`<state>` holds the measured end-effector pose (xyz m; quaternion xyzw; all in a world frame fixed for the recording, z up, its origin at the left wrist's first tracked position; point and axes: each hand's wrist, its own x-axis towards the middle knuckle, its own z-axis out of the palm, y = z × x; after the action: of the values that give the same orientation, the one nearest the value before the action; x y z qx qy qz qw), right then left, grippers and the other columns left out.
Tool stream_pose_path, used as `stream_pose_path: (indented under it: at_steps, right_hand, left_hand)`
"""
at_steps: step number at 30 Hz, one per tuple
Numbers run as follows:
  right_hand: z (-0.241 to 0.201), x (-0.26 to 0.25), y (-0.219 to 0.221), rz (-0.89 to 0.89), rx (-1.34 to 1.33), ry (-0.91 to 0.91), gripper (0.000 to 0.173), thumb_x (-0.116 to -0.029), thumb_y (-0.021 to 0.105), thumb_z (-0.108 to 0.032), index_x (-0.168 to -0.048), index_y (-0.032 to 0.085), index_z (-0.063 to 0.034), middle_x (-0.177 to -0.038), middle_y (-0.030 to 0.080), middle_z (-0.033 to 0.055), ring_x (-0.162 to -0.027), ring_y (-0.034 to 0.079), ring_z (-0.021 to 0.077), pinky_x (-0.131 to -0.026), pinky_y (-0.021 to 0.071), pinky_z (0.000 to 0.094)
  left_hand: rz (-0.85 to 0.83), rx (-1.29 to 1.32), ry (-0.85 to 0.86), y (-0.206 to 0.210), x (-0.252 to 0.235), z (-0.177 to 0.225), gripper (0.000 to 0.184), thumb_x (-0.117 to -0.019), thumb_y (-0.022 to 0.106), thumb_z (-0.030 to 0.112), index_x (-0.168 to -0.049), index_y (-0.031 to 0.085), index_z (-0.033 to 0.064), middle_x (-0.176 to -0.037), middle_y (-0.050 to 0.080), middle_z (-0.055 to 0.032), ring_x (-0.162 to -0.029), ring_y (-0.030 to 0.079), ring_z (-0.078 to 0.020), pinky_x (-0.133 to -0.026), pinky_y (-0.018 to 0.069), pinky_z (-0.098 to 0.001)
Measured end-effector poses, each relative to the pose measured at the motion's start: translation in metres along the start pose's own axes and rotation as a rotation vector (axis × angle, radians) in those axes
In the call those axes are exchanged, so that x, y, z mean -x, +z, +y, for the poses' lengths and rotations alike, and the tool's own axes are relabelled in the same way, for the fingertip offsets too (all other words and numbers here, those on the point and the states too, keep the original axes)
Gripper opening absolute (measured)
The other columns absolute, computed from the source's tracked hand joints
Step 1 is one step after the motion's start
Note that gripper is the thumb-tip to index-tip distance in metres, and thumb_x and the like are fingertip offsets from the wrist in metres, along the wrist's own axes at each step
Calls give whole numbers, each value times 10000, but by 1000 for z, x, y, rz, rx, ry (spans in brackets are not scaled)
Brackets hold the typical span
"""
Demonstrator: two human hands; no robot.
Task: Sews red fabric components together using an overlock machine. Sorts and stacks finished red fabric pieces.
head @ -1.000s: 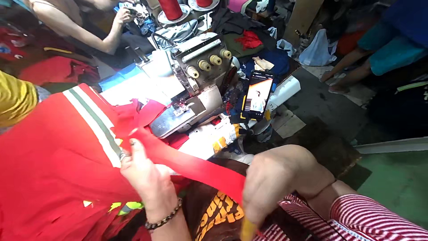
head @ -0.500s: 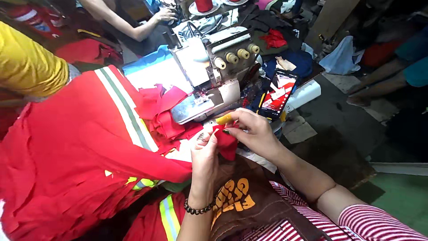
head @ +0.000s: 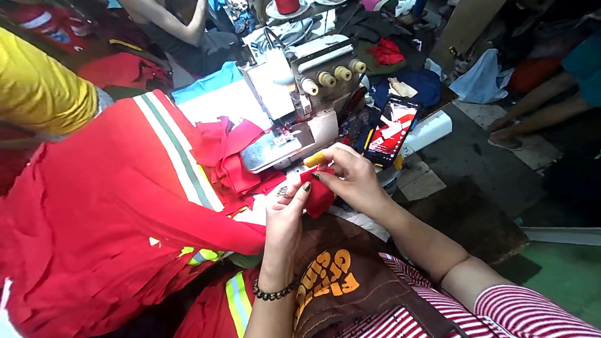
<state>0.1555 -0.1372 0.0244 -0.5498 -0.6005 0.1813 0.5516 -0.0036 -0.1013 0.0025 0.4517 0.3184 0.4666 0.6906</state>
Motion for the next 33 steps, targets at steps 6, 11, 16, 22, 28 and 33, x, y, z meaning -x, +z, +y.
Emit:
stream_pose_path:
  at_steps: [6, 11, 16, 22, 28, 33]
  right_hand:
    - [11, -19, 12, -159, -487, 248, 481, -899, 671, 92, -1344, 543, -40, -1112, 698, 100, -652, 684, 147, -585, 617, 302]
    - [37, -37, 41, -183, -688, 359, 449, -948, 626, 71, -1370, 510, -26, -721, 653, 108, -545, 648, 166, -526, 584, 300]
    - [57, -41, 57, -49, -600, 383, 434, -966, 627, 23, -1381, 508, -26, -694, 648, 105, -537, 642, 161, -538, 586, 310]
    - [68, -30, 47, -34, -470, 435, 476, -947, 642, 13, -1396, 495, -45, -763, 666, 87, -579, 633, 135, -555, 566, 288]
    - [75, -24, 39, 4, -549, 442, 491, -923, 652, 59, -1374, 489, -49, -733, 650, 86, -558, 640, 149, -552, 586, 292]
    - [71, -34, 42, 42, -516, 484, 483, -935, 671, 30, -1369, 491, -82, -780, 658, 76, -550, 622, 137, -510, 555, 270]
  left_hand:
    - [-278, -461, 113, -38, -42, 37, 217, -996, 592, 65, -1145, 740, 120, -1037, 749, 37, -870, 694, -47, -756, 594, -238]
    - [-420, -979, 325, -56, -103, 65, 121, -917, 687, 19, -1016, 732, 73, -996, 688, 7, -831, 635, -28, -753, 548, -225]
    - [-200, -1383, 583, -55, -115, 30, 164, -961, 700, 164, -1059, 721, 35, -1133, 676, -168, -1075, 637, -333, -946, 496, -559]
    - [232, -1659, 766, -17, -60, -30, 290, -961, 598, 2, -1231, 702, 20, -1140, 699, -253, -1026, 681, -452, -849, 532, -593]
    - [242, -1609, 774, -16, -63, -37, 377, -987, 556, 1, -1320, 684, 122, -1285, 675, -169, -1140, 665, -369, -911, 534, -535]
    - [259, -1567, 859, -21, -67, -30, 190, -992, 610, 50, -1121, 741, 2, -1072, 746, -183, -965, 728, -356, -814, 578, -481]
